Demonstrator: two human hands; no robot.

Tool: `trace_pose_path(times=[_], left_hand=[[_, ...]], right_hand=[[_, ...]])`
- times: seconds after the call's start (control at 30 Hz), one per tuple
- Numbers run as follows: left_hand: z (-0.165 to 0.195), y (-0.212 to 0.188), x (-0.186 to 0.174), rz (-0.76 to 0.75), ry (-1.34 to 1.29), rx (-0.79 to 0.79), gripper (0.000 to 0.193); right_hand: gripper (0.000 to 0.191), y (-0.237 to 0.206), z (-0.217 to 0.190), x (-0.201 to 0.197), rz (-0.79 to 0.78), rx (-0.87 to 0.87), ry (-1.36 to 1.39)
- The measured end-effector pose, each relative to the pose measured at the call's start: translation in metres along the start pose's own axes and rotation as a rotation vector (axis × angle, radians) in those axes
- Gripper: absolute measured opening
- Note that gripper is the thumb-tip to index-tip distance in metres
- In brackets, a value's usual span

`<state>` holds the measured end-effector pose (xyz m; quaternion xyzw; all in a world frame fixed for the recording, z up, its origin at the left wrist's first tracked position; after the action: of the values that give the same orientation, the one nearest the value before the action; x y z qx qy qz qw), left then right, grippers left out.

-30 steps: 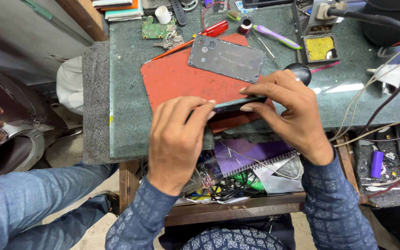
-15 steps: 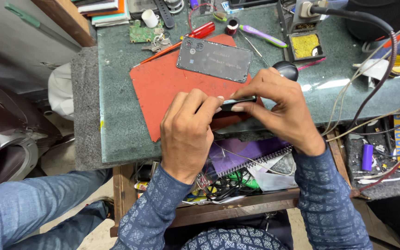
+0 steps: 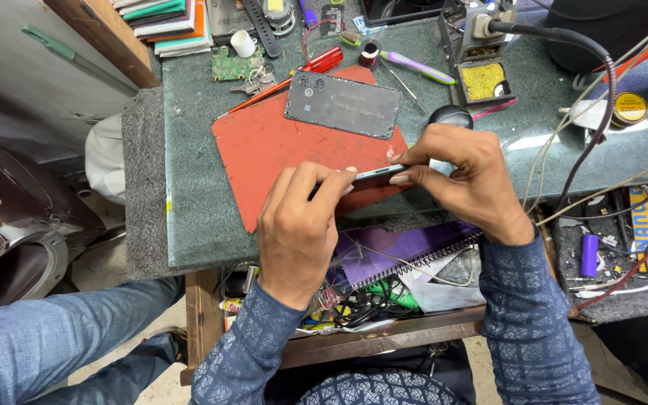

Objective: The person reassembles a disassembled smartphone by connecting the battery, placing the back cover, and securing the device. They then use a heat gun to apply heat to the back cover while holding a small tool.

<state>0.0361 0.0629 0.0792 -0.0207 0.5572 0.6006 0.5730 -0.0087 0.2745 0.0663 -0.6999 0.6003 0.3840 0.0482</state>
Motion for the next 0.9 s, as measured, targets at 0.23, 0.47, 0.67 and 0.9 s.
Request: trace_pose_path(times=[0.23, 0.47, 0.67, 0.9], left_hand=[[0.0, -0.006, -0.003, -0.006, 0.066, 0.087, 0.032], [-0.004, -0.013, -0.007, -0.058, 0.129, 0.079, 0.031], [-0.014, -0.015, -0.01, -0.09, 0.104, 0.018, 0.029], [-0.054, -0.03, -0.03, 0.27, -0.342, -0.243, 0.017]], right_hand=[[0.028, 0.004, -0.003, -0.002, -0.089, 0.008, 0.054], [0.027, 0.001, 0.003, 0.009, -0.11, -0.038, -0.149], [0.025, -0.003, -0.002, 0.011, -0.015, -0.038, -0.213], [0.046, 0.004, -0.014, 0.013, 0.192, -0.064, -0.064]])
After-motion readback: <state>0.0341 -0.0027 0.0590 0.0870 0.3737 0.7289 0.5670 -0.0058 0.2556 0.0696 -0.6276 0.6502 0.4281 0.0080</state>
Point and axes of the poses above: each hand's wrist, its own y-axis towards the middle knuckle, its own x-axis out of the palm, z = x × y, the point moved 3 cm from there along y, towards the middle knuckle, and after that the axes turned 6 degrees about x, right-handed, at the moved point
